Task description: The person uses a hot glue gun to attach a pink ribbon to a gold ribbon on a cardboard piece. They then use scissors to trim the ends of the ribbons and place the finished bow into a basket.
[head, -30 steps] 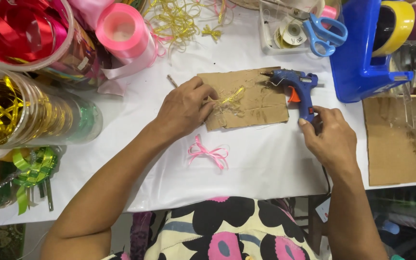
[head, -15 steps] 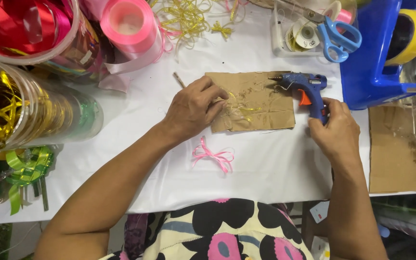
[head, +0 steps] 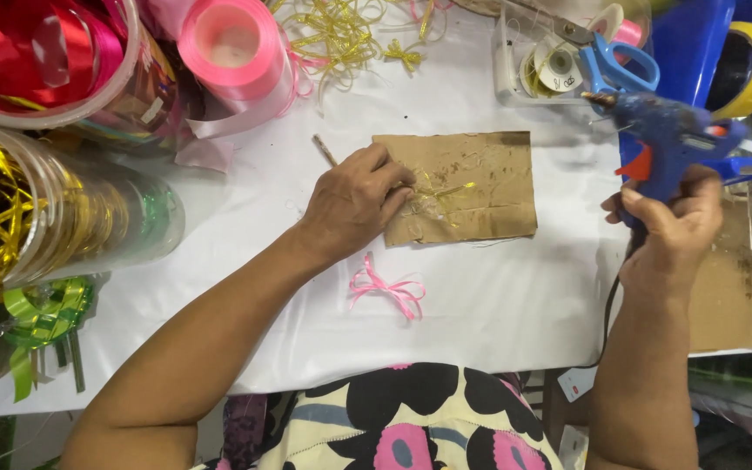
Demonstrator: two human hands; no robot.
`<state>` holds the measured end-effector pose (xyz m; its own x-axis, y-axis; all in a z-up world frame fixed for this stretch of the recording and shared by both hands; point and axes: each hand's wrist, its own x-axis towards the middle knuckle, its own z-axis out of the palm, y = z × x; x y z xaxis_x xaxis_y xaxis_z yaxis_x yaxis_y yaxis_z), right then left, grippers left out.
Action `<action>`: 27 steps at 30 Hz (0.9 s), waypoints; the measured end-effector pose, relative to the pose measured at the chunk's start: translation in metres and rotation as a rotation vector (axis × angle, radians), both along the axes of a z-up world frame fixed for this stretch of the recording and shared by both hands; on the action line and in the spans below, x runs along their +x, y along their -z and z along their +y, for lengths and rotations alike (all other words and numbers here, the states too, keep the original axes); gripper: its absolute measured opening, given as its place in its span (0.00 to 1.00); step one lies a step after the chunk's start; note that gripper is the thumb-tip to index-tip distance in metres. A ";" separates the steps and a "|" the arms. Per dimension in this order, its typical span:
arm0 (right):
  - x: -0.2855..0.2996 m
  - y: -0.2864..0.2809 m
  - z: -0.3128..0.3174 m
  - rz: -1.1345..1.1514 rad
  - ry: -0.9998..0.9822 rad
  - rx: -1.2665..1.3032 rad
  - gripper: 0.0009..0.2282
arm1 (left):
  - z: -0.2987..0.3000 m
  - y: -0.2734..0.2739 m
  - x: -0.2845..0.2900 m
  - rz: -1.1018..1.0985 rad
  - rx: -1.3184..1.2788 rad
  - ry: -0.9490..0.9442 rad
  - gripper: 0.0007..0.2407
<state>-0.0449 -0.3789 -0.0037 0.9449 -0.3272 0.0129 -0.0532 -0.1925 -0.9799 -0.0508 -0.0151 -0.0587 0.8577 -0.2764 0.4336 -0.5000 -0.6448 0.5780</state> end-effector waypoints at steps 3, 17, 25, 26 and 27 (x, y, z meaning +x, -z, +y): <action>-0.009 -0.035 0.010 -0.045 -0.012 0.079 0.20 | 0.000 -0.011 0.000 -0.040 -0.042 0.004 0.08; -0.056 -0.034 0.064 0.226 -0.518 -0.595 0.14 | -0.009 -0.002 0.007 -0.159 -0.026 -0.051 0.06; -0.028 -0.009 0.061 0.086 -0.420 -0.328 0.04 | -0.007 -0.006 0.017 0.098 -0.005 -0.093 0.04; -0.026 -0.002 0.054 0.082 -0.420 -0.330 0.04 | -0.006 -0.009 0.016 0.094 -0.007 -0.095 0.04; -0.023 0.006 0.048 0.097 -0.410 -0.295 0.03 | -0.005 -0.011 0.014 0.095 -0.033 -0.080 0.04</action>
